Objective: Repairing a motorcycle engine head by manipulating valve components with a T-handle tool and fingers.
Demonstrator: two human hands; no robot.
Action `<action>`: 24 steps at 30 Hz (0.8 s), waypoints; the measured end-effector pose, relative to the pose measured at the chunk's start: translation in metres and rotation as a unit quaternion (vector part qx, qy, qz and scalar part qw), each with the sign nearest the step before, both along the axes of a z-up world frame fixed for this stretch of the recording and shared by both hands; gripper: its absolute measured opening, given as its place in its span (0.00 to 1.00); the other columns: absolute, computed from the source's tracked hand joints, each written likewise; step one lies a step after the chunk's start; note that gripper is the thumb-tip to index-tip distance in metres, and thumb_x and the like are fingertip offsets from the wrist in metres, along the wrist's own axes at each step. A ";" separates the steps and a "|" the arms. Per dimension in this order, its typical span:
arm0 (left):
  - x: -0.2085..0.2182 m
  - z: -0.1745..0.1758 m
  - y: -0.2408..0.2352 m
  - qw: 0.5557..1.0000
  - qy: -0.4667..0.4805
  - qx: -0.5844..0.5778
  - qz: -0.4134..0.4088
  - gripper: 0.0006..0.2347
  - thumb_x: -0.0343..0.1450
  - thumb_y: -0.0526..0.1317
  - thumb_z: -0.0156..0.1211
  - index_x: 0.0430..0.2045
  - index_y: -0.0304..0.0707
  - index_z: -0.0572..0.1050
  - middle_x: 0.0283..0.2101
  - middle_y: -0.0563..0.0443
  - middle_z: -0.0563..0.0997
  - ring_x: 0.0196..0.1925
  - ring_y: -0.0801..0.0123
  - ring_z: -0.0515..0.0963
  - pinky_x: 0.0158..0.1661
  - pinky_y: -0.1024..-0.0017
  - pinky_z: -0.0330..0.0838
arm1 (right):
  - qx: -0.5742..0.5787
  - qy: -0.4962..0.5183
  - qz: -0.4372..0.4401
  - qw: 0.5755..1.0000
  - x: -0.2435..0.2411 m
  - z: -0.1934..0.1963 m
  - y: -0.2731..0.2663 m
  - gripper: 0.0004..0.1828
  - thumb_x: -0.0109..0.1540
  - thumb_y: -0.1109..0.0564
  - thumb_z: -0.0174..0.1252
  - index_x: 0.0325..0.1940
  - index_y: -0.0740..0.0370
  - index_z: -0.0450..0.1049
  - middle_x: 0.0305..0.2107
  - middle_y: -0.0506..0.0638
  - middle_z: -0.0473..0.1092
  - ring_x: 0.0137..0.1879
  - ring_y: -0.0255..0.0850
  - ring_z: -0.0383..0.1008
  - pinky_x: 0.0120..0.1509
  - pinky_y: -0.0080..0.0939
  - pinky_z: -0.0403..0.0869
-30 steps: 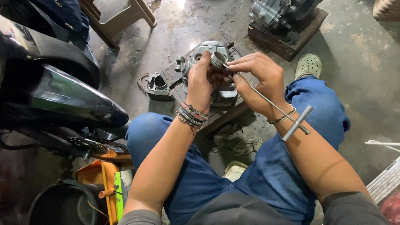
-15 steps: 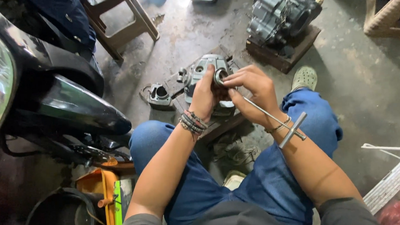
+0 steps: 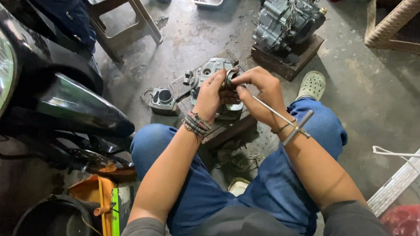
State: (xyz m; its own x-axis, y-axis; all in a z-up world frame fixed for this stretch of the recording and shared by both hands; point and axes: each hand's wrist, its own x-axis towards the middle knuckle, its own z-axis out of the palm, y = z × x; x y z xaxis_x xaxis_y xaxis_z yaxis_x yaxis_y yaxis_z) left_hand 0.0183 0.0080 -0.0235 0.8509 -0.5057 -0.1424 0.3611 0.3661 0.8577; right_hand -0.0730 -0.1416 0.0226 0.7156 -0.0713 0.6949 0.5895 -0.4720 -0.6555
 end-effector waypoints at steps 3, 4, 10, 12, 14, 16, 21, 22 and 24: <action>-0.004 0.006 0.004 1.000 -0.013 -0.008 -0.020 0.16 0.74 0.49 0.61 0.50 0.39 0.76 0.34 0.37 0.83 0.32 0.49 0.87 0.31 0.55 0.86 | 0.009 0.013 -0.003 1.000 0.000 -0.002 -0.002 0.09 0.62 0.66 0.62 0.44 0.59 0.83 0.38 0.58 0.79 0.45 0.54 0.79 0.49 0.48 0.76; -0.003 0.005 0.006 1.000 -0.012 -0.008 -0.020 0.16 0.74 0.49 0.61 0.50 0.39 0.76 0.34 0.37 0.83 0.32 0.49 0.87 0.31 0.55 0.86 | 0.009 0.015 -0.003 1.000 0.001 -0.004 -0.002 0.09 0.62 0.66 0.62 0.44 0.59 0.83 0.38 0.58 0.79 0.45 0.54 0.79 0.49 0.48 0.76; -0.001 0.015 0.015 1.000 -0.024 -0.007 -0.008 0.15 0.75 0.54 0.57 0.48 0.47 0.75 0.39 0.38 0.84 0.39 0.51 0.88 0.37 0.60 0.86 | 0.006 0.005 0.006 1.000 0.005 0.005 0.001 0.08 0.62 0.67 0.62 0.43 0.61 0.82 0.39 0.58 0.79 0.46 0.53 0.78 0.48 0.44 0.76; -0.001 0.020 0.017 1.000 -0.015 0.001 0.010 0.17 0.74 0.57 0.54 0.48 0.48 0.73 0.38 0.40 0.84 0.38 0.55 0.88 0.37 0.65 0.85 | 0.003 0.011 0.018 1.000 0.006 0.007 0.002 0.07 0.63 0.67 0.61 0.43 0.62 0.82 0.39 0.59 0.79 0.47 0.53 0.79 0.49 0.45 0.75; 0.000 0.018 0.020 1.000 -0.006 -0.008 0.014 0.18 0.74 0.58 0.55 0.48 0.48 0.73 0.37 0.39 0.84 0.37 0.55 0.88 0.37 0.64 0.85 | -0.003 0.007 0.023 1.000 0.007 0.010 0.006 0.08 0.63 0.67 0.61 0.43 0.62 0.83 0.39 0.58 0.80 0.47 0.53 0.79 0.50 0.45 0.75; 0.001 0.016 0.023 1.000 0.002 -0.017 0.017 0.18 0.74 0.58 0.55 0.48 0.48 0.72 0.37 0.38 0.84 0.37 0.54 0.88 0.37 0.64 0.86 | -0.008 0.002 0.025 1.000 0.007 0.013 0.010 0.08 0.63 0.67 0.61 0.43 0.62 0.83 0.40 0.58 0.80 0.48 0.52 0.79 0.50 0.45 0.75; 0.005 0.013 0.028 0.999 0.032 -0.028 0.031 0.20 0.73 0.61 0.53 0.43 0.45 0.74 0.39 0.34 0.84 0.37 0.52 0.88 0.37 0.62 0.86 | -0.012 -0.019 0.041 0.999 0.009 0.018 0.018 0.08 0.63 0.67 0.61 0.44 0.61 0.83 0.41 0.57 0.80 0.49 0.51 0.79 0.53 0.46 0.74; 0.005 0.013 0.027 0.999 0.033 -0.026 0.031 0.20 0.73 0.61 0.53 0.43 0.45 0.74 0.39 0.34 0.84 0.37 0.52 0.88 0.37 0.62 0.86 | -0.011 -0.018 0.041 0.999 0.009 0.018 0.019 0.08 0.63 0.67 0.61 0.44 0.61 0.83 0.41 0.57 0.80 0.49 0.51 0.79 0.53 0.46 0.74; 0.004 0.013 0.024 0.998 0.044 -0.032 0.034 0.20 0.72 0.61 0.54 0.41 0.45 0.75 0.38 0.36 0.84 0.35 0.53 0.88 0.35 0.61 0.86 | -0.015 -0.025 0.041 0.999 0.010 0.019 0.020 0.08 0.64 0.67 0.61 0.45 0.62 0.82 0.42 0.57 0.80 0.50 0.52 0.79 0.54 0.46 0.74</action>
